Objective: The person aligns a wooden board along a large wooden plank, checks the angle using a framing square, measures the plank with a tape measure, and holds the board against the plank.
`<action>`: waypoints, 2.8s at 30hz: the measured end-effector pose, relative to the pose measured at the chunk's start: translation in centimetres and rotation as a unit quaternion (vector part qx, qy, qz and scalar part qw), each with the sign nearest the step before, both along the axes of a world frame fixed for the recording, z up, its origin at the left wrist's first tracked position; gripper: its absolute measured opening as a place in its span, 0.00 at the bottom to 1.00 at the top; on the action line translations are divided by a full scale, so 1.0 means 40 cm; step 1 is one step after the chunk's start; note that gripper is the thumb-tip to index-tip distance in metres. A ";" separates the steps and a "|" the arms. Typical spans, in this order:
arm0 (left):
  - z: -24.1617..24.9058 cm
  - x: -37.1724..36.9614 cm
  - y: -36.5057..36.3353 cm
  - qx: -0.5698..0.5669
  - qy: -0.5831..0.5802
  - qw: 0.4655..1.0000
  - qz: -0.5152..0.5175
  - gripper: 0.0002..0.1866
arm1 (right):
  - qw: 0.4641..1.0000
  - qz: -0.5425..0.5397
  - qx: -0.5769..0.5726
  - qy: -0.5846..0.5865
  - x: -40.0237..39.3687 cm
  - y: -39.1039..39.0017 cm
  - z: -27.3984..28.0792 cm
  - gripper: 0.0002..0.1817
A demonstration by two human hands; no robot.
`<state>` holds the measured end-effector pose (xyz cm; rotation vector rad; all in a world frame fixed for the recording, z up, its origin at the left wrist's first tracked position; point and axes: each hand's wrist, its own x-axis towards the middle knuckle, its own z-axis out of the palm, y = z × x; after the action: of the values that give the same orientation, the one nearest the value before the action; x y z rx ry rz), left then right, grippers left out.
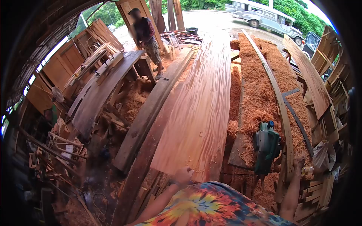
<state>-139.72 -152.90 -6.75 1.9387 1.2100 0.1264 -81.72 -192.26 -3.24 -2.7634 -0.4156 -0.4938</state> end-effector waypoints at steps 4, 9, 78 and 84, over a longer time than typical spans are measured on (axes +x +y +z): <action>0.001 0.010 0.025 0.027 -0.012 0.999 -0.021 0.19 | 0.999 0.021 0.047 -0.004 -0.054 0.053 0.046 0.30; 0.022 0.001 0.018 -0.015 -0.006 0.999 -0.041 0.21 | 0.978 0.086 0.063 0.177 -0.210 0.065 0.114 0.37; 0.132 0.696 0.187 -0.677 -0.255 0.686 -0.073 0.19 | 0.950 -0.026 0.144 0.277 -1.480 0.460 0.156 0.56; 0.126 0.627 0.217 -0.685 -0.249 0.684 -0.035 0.18 | 0.942 -0.051 0.115 0.310 -1.493 0.466 0.153 0.55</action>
<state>-114.64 -144.22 -1.70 0.5071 0.4787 -0.2410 -141.43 -173.61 2.88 -2.5362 -0.0541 0.2993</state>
